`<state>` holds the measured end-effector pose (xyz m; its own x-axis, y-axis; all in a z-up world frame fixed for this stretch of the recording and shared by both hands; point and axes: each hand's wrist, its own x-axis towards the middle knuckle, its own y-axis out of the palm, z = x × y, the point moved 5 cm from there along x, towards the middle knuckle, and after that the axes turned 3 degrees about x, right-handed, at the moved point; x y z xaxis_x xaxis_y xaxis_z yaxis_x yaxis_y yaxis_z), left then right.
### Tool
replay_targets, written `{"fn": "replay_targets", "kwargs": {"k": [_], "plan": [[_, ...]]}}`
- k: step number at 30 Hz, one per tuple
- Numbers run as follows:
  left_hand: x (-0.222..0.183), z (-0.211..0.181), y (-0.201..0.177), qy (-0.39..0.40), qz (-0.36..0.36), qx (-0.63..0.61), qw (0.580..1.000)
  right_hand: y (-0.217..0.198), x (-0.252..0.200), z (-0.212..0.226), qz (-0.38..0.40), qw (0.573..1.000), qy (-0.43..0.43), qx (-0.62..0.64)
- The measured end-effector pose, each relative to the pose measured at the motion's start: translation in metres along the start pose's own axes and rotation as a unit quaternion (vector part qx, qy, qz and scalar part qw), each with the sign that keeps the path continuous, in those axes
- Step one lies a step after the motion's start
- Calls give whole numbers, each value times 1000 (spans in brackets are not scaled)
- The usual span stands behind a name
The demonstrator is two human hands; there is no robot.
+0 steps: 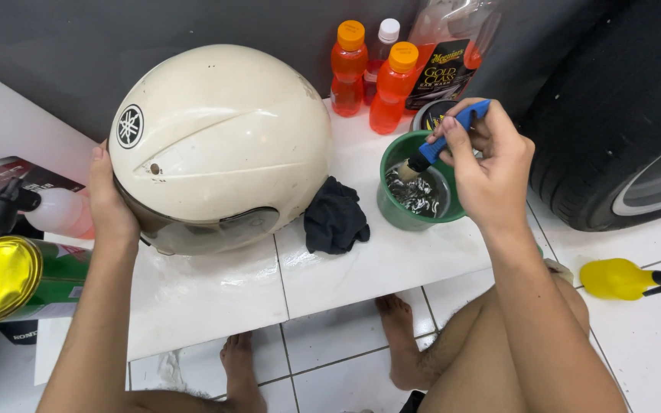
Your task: The person cleans a white motorcycle helmet placed on a tiled surface. They first wipe the helmet with a black cloth, then use a blue brush dipped in a green cup to scrub the surface.
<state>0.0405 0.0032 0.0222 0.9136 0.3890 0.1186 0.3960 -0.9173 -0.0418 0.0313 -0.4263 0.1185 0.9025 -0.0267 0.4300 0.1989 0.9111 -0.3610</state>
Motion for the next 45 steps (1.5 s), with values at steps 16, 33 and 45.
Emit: {"fn": "replay_targets", "kwargs": {"k": [16, 33, 45], "plan": [[3, 6, -7, 55, -8, 66, 996, 7, -4, -5, -54, 997, 5, 52], [-2, 2, -8, 75, -38, 122, 989, 12, -6, 4, -83, 987, -127, 51], [-6, -1, -10, 75, -32, 126, 989, 15, -4, 6, -97, 984, -148, -9]]}}
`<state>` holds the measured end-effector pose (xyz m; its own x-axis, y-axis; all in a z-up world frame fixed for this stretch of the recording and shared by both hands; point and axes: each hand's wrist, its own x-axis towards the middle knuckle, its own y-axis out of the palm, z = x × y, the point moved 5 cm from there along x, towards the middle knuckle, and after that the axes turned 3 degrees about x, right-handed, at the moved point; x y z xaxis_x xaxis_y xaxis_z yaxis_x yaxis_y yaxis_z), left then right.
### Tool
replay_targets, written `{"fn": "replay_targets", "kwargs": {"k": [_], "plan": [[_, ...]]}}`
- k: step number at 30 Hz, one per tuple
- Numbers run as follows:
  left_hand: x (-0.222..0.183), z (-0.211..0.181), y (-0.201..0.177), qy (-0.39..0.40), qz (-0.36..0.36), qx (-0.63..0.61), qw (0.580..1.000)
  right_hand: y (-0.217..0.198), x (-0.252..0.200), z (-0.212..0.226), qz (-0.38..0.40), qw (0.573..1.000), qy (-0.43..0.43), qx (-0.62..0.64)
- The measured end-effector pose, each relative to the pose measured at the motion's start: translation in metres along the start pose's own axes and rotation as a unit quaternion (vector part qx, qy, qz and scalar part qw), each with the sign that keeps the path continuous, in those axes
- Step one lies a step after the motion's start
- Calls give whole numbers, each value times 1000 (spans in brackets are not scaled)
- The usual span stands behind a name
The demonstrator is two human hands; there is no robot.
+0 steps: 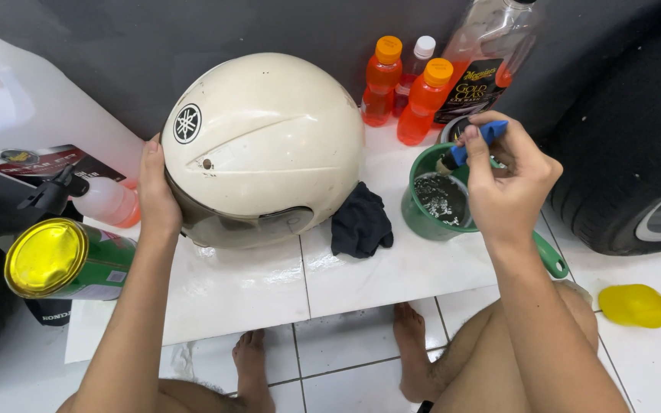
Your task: The person cleans a white motorcycle helmet placed on a tiled surface. They first wipe the helmet with a black cloth, then use a blue brush dipped in a green cup to scrub the surface.
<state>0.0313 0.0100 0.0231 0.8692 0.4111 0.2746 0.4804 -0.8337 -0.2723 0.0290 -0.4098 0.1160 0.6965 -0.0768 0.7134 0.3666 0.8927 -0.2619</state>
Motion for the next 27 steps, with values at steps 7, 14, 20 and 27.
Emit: {"fn": "replay_targets", "kwargs": {"k": [7, 14, 20, 27], "plan": [[2, 7, -1, 3, 0, 2, 1000, 3, -2, -12, 19, 998, 49, 45], [3, 8, 0, -3, 1, 2, 1000, 2, -2, -15, 29, 993, 104, 56], [5, 9, 0, -2, 1, 2, 1000, -2, -4, -11, 32, 993, 110, 35], [4, 7, -1, -2, -4, 13, 1000, -10, -4, -8, 11, 999, 52, 8]]}}
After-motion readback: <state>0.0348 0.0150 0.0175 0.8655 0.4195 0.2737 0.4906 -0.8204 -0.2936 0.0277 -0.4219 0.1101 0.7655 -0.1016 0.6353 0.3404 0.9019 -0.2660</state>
